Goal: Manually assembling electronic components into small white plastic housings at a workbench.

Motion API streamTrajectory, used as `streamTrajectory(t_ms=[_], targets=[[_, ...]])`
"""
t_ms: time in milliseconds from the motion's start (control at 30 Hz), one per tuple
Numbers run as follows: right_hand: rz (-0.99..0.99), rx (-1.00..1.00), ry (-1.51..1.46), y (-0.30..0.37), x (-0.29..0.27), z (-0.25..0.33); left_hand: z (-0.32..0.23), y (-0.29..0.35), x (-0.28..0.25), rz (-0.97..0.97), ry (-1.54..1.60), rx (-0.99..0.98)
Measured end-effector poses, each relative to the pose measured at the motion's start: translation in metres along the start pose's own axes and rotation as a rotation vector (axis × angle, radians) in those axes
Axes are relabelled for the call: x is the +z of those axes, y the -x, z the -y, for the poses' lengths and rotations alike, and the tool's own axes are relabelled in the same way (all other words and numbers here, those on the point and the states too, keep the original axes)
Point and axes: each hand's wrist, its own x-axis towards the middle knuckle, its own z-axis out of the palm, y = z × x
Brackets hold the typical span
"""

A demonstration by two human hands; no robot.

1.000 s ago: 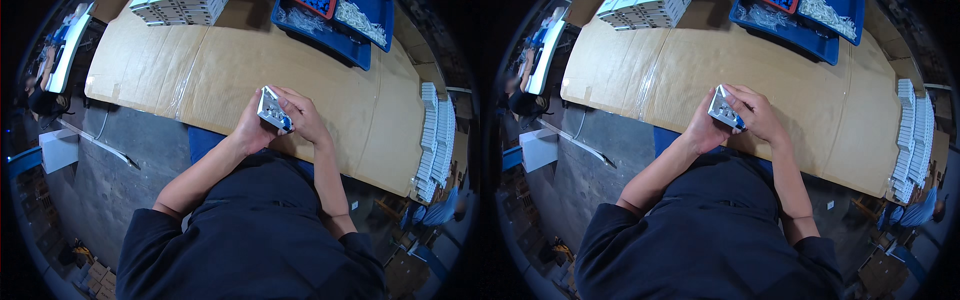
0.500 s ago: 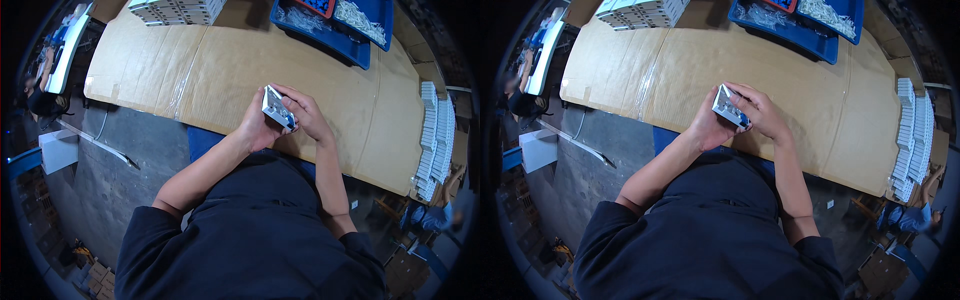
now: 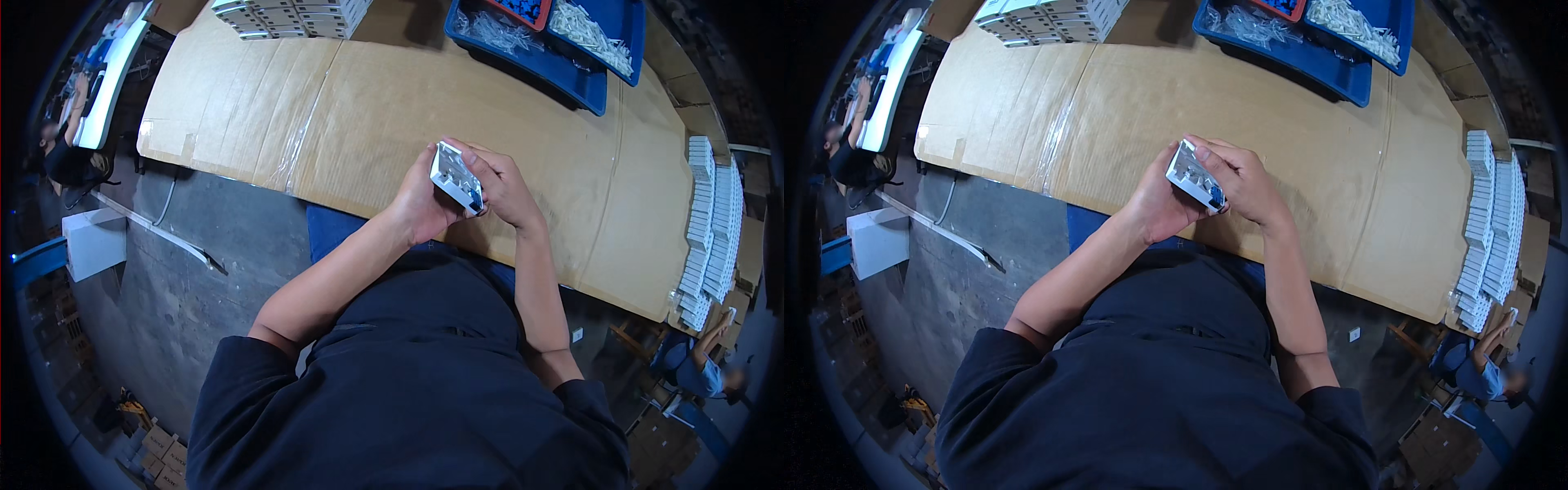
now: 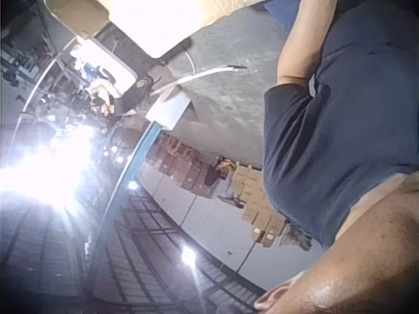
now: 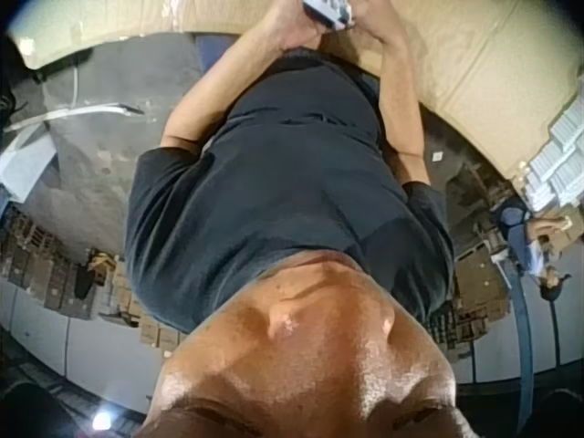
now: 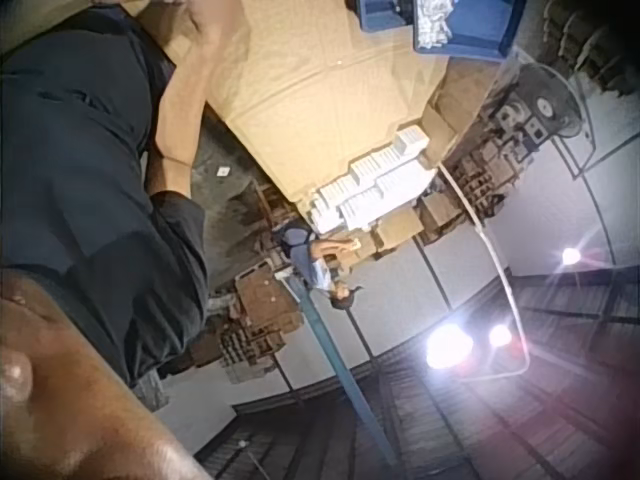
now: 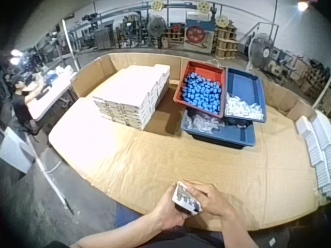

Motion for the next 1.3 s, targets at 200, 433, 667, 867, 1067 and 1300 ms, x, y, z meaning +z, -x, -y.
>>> streamTrajectory(t_ms=[200,433,667,867,1067,1300], targets=[[0.005,-0.025,0.046,-0.003,-0.001,-0.005,0.001,-0.003,-0.001,-0.024,-0.027,-0.019],[0.018,-0.031,-0.007,-0.001,-0.003,-0.006,0.005,-0.005,-0.003,-0.014,-0.007,0.007],[0.06,0.122,-0.022,0.007,-0.01,0.002,0.005,-0.005,-0.004,0.031,0.046,0.022],[0.028,0.076,-0.044,0.011,-0.003,0.004,0.003,-0.005,-0.003,0.018,0.099,0.021],[0.03,0.013,0.007,0.012,0.0,-0.002,0.003,-0.002,0.0,-0.072,0.108,0.034],[0.006,-0.142,0.186,0.013,0.01,-0.007,0.005,-0.005,-0.004,-0.165,0.063,0.107]])
